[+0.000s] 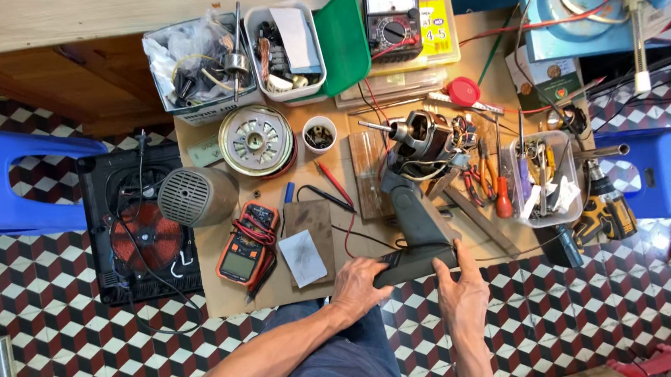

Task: The person repairs a handheld electric device by connecting wires to the motor, using pliers to strip and twist wires, and testing the device by plugging it in. The person also handles a fan blade and other components on the workbench.

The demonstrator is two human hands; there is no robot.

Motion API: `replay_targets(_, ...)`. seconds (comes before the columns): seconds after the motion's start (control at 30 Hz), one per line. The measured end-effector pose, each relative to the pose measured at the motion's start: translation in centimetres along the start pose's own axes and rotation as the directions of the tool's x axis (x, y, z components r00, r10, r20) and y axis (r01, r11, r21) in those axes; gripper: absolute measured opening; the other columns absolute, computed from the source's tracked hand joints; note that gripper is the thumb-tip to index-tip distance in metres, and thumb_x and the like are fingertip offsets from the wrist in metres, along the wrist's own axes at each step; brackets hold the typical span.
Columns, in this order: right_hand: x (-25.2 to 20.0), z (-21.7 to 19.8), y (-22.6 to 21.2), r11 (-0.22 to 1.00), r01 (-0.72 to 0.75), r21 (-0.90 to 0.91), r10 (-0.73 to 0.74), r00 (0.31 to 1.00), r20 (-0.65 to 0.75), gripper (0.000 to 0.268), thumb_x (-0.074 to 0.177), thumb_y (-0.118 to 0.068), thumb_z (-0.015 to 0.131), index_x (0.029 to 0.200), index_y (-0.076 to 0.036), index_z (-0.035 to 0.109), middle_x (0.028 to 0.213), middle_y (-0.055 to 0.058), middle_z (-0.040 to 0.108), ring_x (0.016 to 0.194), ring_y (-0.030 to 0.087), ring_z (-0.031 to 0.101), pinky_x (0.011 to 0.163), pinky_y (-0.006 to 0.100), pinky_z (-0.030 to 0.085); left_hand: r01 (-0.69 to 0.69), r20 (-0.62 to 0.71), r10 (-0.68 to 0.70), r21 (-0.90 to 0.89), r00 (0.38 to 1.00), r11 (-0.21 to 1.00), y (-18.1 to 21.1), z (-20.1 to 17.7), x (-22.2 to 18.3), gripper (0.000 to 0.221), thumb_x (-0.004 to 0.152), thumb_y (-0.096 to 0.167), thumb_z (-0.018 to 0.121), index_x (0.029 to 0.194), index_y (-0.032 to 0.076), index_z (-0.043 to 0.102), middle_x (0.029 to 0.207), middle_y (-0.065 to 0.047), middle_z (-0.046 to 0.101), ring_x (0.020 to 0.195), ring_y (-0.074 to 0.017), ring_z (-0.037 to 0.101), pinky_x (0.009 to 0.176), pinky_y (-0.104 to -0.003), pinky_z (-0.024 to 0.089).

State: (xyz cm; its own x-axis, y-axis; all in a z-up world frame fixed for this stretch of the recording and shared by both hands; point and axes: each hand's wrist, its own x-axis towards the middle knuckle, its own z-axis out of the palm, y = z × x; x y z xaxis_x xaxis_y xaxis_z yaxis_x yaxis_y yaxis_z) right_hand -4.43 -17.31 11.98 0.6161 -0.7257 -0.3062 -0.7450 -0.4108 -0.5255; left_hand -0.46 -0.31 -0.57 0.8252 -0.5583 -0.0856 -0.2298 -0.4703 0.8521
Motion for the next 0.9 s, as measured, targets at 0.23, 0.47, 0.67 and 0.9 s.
replay_targets(0.23, 0.2, 0.0, -0.1, 0.998, 0.063, -0.017, -0.063, 0.997, -0.034, 0.060, 0.088, -0.030, 0.074, 0.143, -0.012, 0.060, 0.109, 0.023, 0.073, 0.087, 0.033, 0.072, 0.080, 0.043, 0.054, 0.013, 0.005, -0.013, -0.004, 1.000, 1.000, 0.2, 0.1, 0.4, 0.043, 0.071, 0.028, 0.080, 0.107, 0.005, 0.077, 0.110, -0.012, 0.074, 0.109, -0.0303, 0.065, 0.100, -0.043, 0.047)
replay_targets(0.47, 0.4, 0.4, 0.7, 0.991, 0.133, 0.009, -0.132, 0.990, -0.057, 0.058, 0.088, -0.029, 0.074, 0.141, -0.010, 0.061, 0.122, 0.021, 0.071, 0.104, 0.033, 0.071, 0.089, 0.041, 0.053, -0.014, 0.014, 0.013, 0.002, 1.000, 1.000, 0.1, -0.1, 0.4, 0.043, 0.073, 0.030, 0.080, 0.107, 0.004, 0.076, 0.111, -0.011, 0.074, 0.108, -0.0292, 0.066, 0.099, -0.042, 0.047)
replay_targets(0.67, 0.6, 0.4, 0.9, 0.998, 0.069, -0.008, -0.069, 0.997, -0.037, 0.059, 0.088, -0.029, 0.075, 0.142, -0.010, 0.060, 0.126, 0.020, 0.070, 0.107, 0.033, 0.071, 0.093, 0.041, 0.053, 0.010, 0.040, -0.010, -0.003, 0.999, 1.000, 0.3, -0.3, 0.1, 0.043, 0.075, 0.029, 0.079, 0.111, 0.006, 0.076, 0.112, -0.010, 0.073, 0.109, -0.0289, 0.065, 0.099, -0.042, 0.046)
replay_targets(0.9, 0.4, 0.5, 0.6, 0.993, 0.115, 0.035, -0.113, 0.992, -0.051, 0.060, 0.088, -0.029, 0.075, 0.142, -0.008, 0.059, 0.133, 0.019, 0.067, 0.117, 0.034, 0.067, 0.097, 0.041, 0.051, 0.029, 0.079, -0.027, -0.016, 0.996, 0.999, 0.8, -1.2, 0.3, 0.044, 0.077, 0.029, 0.079, 0.114, 0.005, 0.075, 0.113, -0.010, 0.073, 0.109, -0.0285, 0.065, 0.101, -0.041, 0.046)
